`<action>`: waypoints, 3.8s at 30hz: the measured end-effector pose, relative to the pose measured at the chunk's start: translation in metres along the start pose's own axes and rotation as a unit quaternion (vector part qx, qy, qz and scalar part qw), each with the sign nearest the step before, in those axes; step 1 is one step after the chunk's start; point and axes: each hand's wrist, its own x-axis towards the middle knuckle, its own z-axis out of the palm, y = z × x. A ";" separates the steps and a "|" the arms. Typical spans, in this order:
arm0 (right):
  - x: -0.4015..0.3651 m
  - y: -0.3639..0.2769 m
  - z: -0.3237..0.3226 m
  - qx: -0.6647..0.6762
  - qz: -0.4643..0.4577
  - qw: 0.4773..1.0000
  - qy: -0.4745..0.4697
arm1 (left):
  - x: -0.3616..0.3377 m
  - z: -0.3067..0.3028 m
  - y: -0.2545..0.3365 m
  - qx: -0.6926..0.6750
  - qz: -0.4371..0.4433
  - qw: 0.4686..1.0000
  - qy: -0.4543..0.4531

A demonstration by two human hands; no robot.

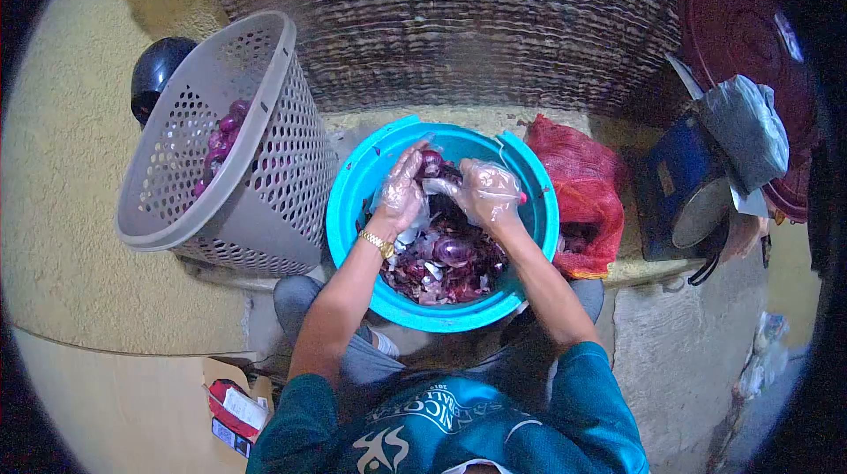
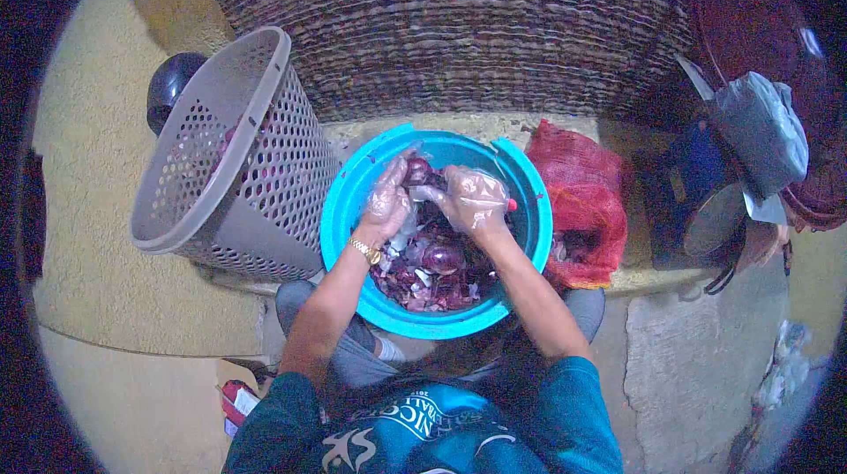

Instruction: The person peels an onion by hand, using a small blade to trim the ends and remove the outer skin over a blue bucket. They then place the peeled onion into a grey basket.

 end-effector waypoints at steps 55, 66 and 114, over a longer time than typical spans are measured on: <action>0.002 -0.003 0.001 0.003 0.034 0.999 -0.002 | 0.000 -0.004 -0.005 -0.022 -0.001 0.999 0.027; 0.003 -0.003 -0.001 0.006 0.044 0.999 -0.009 | 0.002 -0.002 -0.003 -0.094 -0.014 0.995 0.030; 0.002 -0.013 -0.008 0.102 0.126 0.983 -0.087 | 0.003 -0.005 -0.009 -0.101 -0.017 0.994 0.030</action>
